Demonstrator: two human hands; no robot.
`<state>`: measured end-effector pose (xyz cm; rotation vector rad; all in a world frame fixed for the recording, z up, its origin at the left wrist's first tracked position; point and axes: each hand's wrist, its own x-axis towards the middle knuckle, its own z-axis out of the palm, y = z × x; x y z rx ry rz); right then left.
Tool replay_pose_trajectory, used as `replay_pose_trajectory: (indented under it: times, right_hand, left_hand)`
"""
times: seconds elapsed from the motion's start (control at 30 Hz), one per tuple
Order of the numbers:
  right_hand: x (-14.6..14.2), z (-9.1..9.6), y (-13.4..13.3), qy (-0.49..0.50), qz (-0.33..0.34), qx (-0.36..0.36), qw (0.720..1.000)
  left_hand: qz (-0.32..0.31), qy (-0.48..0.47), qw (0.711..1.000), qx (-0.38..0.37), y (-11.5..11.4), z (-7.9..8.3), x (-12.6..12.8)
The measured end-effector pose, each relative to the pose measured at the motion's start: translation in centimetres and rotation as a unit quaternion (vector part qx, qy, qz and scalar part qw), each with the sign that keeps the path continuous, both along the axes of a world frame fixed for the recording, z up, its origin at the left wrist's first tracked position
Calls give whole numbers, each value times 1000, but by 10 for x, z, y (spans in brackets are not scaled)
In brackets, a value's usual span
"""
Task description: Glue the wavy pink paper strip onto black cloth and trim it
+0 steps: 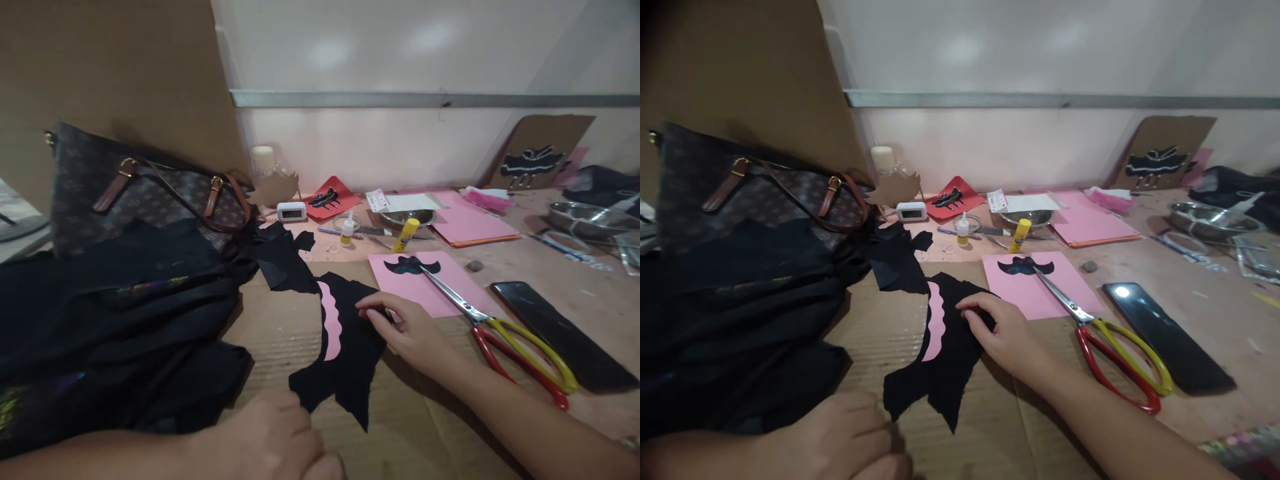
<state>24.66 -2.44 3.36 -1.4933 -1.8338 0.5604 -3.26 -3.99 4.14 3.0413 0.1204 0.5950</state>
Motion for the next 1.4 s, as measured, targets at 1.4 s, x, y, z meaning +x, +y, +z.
replay_pose_trajectory:
  times: [1.4]
  right_hand:
    - [-2, 29, -36, -327, 251, 189, 891]
  left_hand:
    - [-12, 170, 984, -46, 21, 12, 15]
